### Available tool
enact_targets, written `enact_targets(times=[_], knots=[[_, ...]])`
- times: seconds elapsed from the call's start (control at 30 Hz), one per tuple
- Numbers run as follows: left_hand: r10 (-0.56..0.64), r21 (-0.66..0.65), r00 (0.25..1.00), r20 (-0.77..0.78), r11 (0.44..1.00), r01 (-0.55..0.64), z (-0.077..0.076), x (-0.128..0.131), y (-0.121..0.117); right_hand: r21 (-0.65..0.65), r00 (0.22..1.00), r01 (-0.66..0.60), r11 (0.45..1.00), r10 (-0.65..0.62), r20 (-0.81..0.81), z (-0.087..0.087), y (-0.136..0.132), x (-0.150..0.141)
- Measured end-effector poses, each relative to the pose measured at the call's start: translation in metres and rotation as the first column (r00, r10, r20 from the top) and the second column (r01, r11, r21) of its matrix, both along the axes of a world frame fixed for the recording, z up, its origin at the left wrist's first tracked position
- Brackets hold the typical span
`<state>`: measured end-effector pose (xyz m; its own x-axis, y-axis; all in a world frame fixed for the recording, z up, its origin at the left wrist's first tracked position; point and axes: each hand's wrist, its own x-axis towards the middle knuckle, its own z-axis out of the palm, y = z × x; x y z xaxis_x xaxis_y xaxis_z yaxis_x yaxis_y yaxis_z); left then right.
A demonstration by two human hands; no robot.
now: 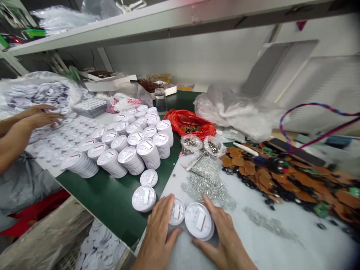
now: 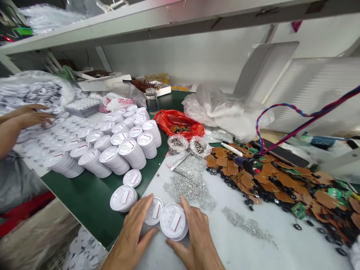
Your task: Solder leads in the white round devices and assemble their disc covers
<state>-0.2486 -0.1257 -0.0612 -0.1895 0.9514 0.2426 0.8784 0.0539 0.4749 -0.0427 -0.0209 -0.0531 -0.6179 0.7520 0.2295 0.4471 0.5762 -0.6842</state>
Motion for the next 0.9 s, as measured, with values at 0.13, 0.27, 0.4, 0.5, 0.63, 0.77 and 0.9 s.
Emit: enact_targets(times=[0.13,0.27,0.4,0.5,0.63,0.77,0.9], knots=[[0.033,-0.008,0.999,0.013,0.999,-0.033,0.006,0.006,-0.003,-0.040,0.999,-0.042,0.998,0.043,0.008,0.000,0.003,-0.005],[-0.021,-0.026,1.000,0.013,0.999,0.021,0.013,0.012,-0.006,-0.111,1.000,-0.029,0.993,0.027,-0.015,0.004,0.004,0.014],[-0.118,0.003,0.992,0.041,0.993,0.118,0.018,0.017,0.001,-0.117,0.987,0.159,0.980,-0.160,0.000,0.002,-0.002,0.050],[-0.224,0.014,0.974,0.045,0.975,0.224,0.021,0.022,0.013,-0.036,0.984,0.176,0.984,-0.175,0.041,-0.005,-0.006,0.068],[-0.286,-0.061,0.958,0.032,0.956,0.288,0.023,0.028,0.026,0.076,0.993,0.098,0.992,-0.103,0.059,-0.009,-0.007,0.068],[-0.297,-0.072,0.955,0.022,0.952,0.298,0.020,0.028,0.027,0.126,0.991,0.092,0.988,-0.103,0.081,-0.008,-0.006,0.057],[-0.317,-0.107,0.948,0.010,0.943,0.316,0.020,0.026,0.024,0.172,0.995,0.091,0.981,-0.096,0.024,-0.002,-0.008,0.050]])
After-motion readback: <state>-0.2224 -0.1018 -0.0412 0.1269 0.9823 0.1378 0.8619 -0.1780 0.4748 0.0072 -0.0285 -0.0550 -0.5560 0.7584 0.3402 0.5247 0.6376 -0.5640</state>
